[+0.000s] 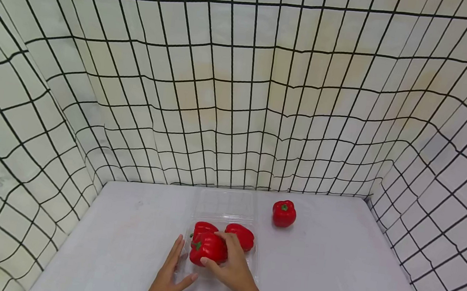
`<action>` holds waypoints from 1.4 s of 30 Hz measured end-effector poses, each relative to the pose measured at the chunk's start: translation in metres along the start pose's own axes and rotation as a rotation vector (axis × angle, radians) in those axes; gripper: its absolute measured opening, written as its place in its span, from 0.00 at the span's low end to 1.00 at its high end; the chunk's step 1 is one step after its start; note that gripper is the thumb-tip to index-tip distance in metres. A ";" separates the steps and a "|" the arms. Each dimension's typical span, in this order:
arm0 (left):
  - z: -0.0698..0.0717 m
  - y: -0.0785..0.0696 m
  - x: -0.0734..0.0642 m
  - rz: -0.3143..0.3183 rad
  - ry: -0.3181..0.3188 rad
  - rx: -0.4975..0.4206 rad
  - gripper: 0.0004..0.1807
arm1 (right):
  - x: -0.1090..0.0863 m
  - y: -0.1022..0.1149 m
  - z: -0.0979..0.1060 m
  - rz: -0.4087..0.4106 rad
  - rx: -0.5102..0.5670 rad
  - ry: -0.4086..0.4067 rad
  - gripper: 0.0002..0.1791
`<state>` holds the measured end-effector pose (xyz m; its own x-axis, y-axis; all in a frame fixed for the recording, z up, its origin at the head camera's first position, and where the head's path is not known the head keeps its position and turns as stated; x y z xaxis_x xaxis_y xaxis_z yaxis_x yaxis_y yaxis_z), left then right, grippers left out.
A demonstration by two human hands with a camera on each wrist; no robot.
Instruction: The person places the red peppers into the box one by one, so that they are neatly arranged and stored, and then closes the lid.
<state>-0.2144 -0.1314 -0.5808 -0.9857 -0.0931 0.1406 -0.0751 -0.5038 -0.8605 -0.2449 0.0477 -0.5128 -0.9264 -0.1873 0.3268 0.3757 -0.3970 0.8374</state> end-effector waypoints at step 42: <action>0.001 0.001 0.000 -0.005 -0.013 0.005 0.57 | -0.013 -0.006 -0.019 0.039 -0.221 0.033 0.34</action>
<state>-0.2145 -0.1331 -0.5813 -0.9832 -0.1013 0.1515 -0.0798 -0.5084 -0.8574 -0.2344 0.0349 -0.5303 -0.9108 -0.2345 0.3398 0.4118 -0.5753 0.7067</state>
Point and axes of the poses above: each hand's wrist, its own x-axis towards the middle knuckle, its own z-axis out of the back of the hand, y = z × x, the point moved 8 cm from there along x, towards the middle knuckle, and after that the axes turned 7 degrees about -y, right-handed, at the moved point
